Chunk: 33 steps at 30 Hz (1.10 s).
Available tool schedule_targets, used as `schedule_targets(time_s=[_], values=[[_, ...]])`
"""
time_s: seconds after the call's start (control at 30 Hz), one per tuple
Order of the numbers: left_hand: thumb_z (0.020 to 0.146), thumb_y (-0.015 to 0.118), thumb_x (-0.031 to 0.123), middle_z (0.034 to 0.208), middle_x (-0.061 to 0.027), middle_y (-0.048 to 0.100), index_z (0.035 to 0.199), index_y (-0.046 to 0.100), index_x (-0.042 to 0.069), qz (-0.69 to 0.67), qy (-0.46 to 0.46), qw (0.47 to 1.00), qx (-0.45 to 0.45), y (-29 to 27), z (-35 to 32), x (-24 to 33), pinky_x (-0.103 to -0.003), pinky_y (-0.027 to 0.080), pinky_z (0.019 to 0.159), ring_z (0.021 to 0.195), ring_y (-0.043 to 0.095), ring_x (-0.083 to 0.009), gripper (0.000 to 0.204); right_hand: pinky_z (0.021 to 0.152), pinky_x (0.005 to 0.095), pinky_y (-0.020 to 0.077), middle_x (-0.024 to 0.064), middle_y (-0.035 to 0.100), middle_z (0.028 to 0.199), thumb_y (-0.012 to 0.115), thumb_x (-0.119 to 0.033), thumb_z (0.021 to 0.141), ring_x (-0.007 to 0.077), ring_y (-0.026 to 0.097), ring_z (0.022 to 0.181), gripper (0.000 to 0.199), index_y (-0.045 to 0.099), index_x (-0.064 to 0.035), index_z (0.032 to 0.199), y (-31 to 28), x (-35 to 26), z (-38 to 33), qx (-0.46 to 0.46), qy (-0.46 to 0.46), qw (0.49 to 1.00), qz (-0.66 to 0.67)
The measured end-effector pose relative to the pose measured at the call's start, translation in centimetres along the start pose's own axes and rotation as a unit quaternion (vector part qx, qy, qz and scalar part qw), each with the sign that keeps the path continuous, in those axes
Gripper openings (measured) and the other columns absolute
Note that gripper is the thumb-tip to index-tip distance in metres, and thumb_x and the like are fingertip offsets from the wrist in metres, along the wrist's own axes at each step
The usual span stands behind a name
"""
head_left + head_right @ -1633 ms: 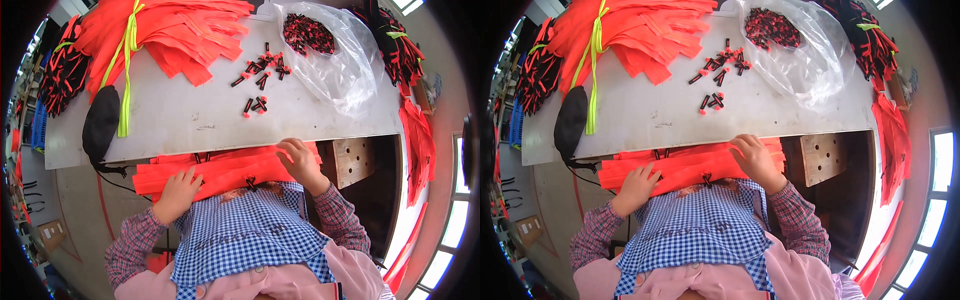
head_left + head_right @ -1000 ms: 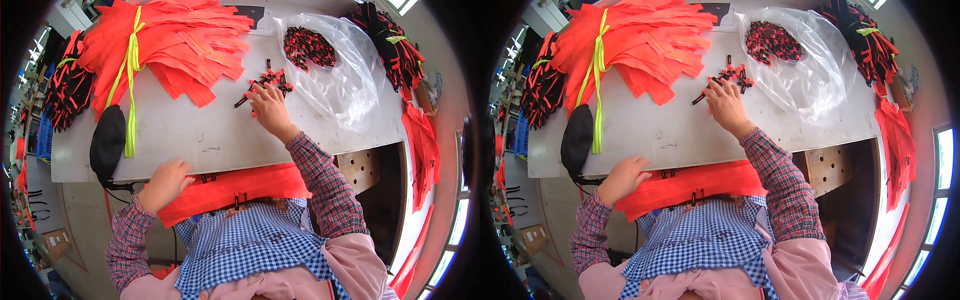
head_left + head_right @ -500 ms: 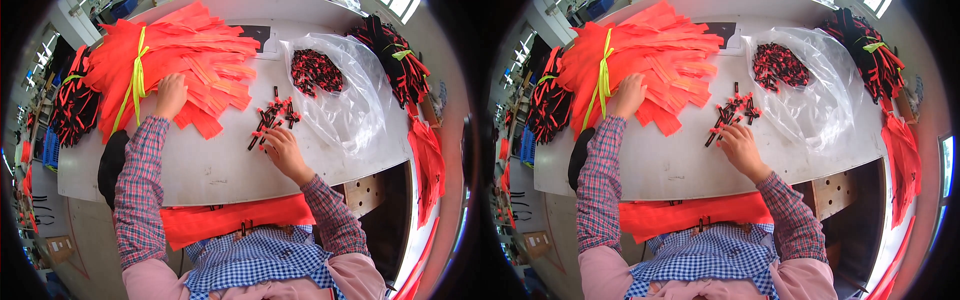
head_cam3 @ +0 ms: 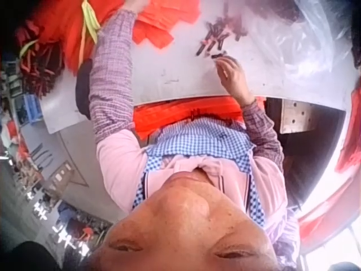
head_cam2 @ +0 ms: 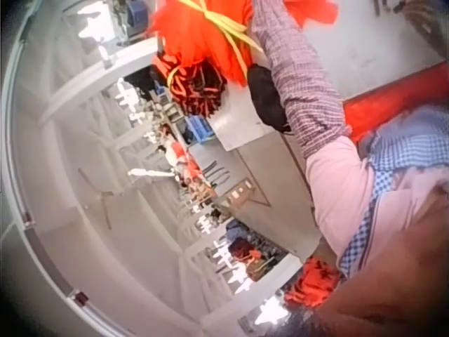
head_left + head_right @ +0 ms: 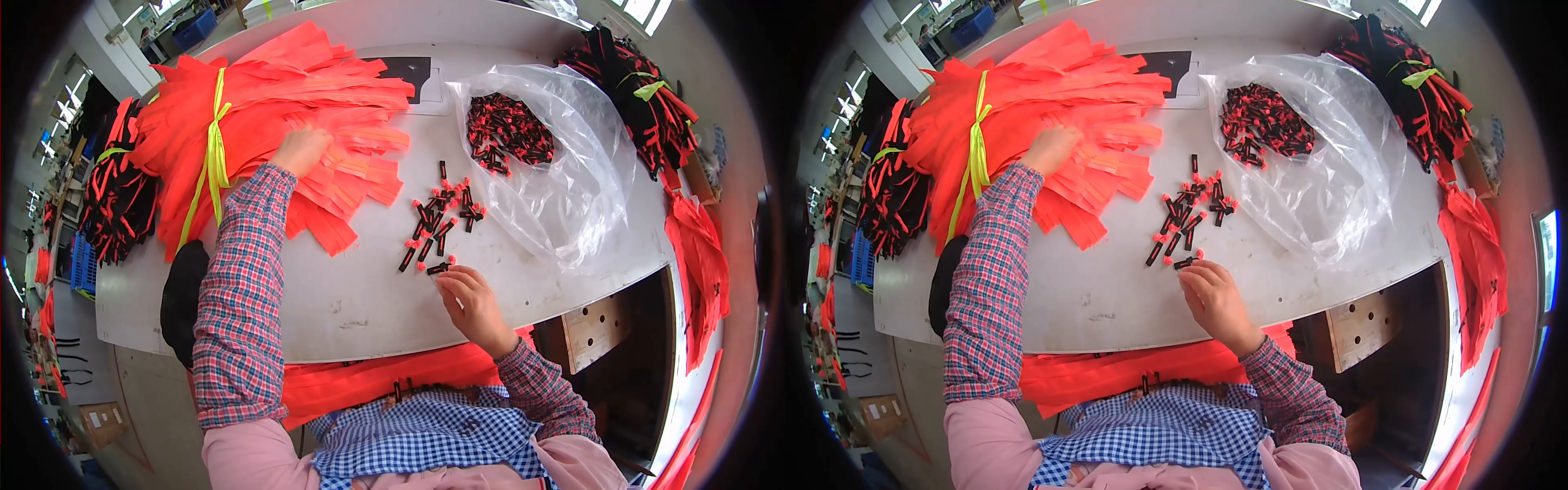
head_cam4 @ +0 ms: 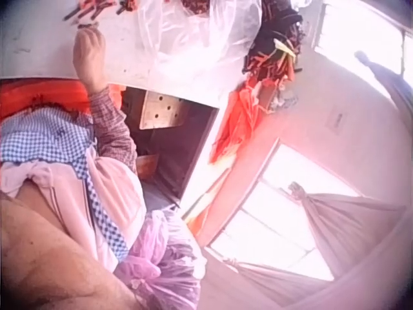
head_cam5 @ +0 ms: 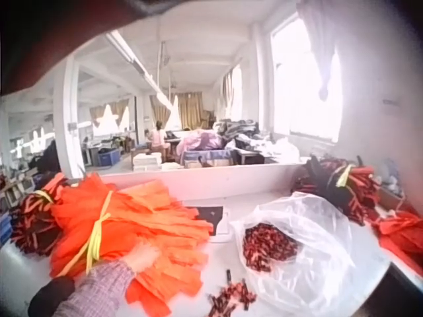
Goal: The person is assembling zipper sliders onto orange zipper tapes at a workbench in a workshop.
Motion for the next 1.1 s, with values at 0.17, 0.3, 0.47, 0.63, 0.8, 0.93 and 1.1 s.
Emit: schedule_targets(time_s=[0.17,0.3,0.47,0.63,0.8,0.93,1.1], values=[[0.084,0.073,0.032,0.111,-0.0107,0.063,0.110,0.065,0.007,-0.076,0.008,0.997,0.007,-1.3,-2.2,2.3,-0.045,0.049,0.095,0.112,0.057,-0.0326,0.037,0.090,0.0421,0.0526,0.0129,0.070,0.104,0.067,-0.001,0.086,0.0330,0.064,0.104,0.019,0.067,-0.0011,0.105,-0.2,-0.4,-0.3,0.000,0.000,1.000,0.006],[0.079,0.078,0.033,0.109,-0.0119,0.063,0.110,0.064,0.004,-0.113,0.017,0.993,0.020,-2.0,-3.5,2.5,-0.043,0.048,0.096,0.111,0.056,-0.0339,0.045,0.090,0.0419,0.0518,0.0131,0.070,0.102,0.067,-0.002,0.086,0.0323,0.065,0.101,0.019,0.067,-0.0009,0.104,-0.1,-0.2,-1.0,-0.004,0.015,1.000,0.013],[0.082,0.076,0.032,0.117,-0.0145,0.062,0.117,0.061,0.004,-0.192,-0.017,0.981,0.038,-1.0,-2.9,0.3,-0.043,0.048,0.097,0.114,0.056,-0.0355,0.047,0.087,0.0419,0.0533,0.0136,0.070,0.100,0.067,-0.001,0.086,0.0326,0.066,0.099,0.017,0.067,-0.0006,0.103,-0.2,-0.3,-1.8,0.003,0.011,1.000,0.010],[0.085,0.073,0.035,0.120,-0.0185,0.061,0.123,0.060,0.002,-0.035,-0.175,0.959,0.218,0.8,-5.0,-8.9,-0.046,0.049,0.096,0.113,0.058,-0.0368,0.051,0.086,0.0417,0.0544,0.0141,0.070,0.100,0.066,0.000,0.086,0.0328,0.066,0.099,0.016,0.067,-0.0006,0.103,0.7,-1.1,-1.4,-0.003,-0.003,1.000,0.028],[0.083,0.076,0.041,0.114,-0.0180,0.064,0.112,0.064,0.003,-0.107,-0.262,0.951,0.125,1.0,-4.0,-10.1,-0.047,0.049,0.094,0.112,0.058,-0.0354,0.050,0.087,0.0421,0.0542,0.0139,0.069,0.097,0.067,-0.001,0.086,0.0330,0.066,0.099,0.016,0.067,-0.0007,0.103,1.2,-1.0,-1.7,-0.019,-0.009,0.999,0.030],[0.079,0.079,0.036,0.101,-0.0146,0.067,0.098,0.065,0.004,-0.129,-0.221,0.961,0.103,-0.4,-4.9,-10.1,-0.046,0.051,0.084,0.100,0.063,-0.0338,0.039,0.087,0.0423,0.0541,0.0138,0.069,0.097,0.067,-0.002,0.087,0.0327,0.066,0.098,0.017,0.067,-0.0008,0.103,1.7,-1.8,-2.0,-0.026,-0.019,0.999,0.033],[0.079,0.079,0.024,0.081,-0.0147,0.066,0.092,0.060,0.003,-0.253,-0.190,0.935,0.161,-3.1,-9.3,-5.9,-0.043,0.051,0.069,0.078,0.066,-0.0326,0.031,0.083,0.0400,0.0548,0.0141,0.069,0.094,0.068,-0.005,0.088,0.0326,0.066,0.094,0.015,0.067,-0.0006,0.102,2.5,-3.5,-1.9,-0.052,0.020,0.991,0.121]])
Point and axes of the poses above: each hand's wrist, its own z-axis towards the middle knuckle, its own y-axis out of the palm, x = y × z, the point moved 7 cm from there along z, towards the middle knuckle
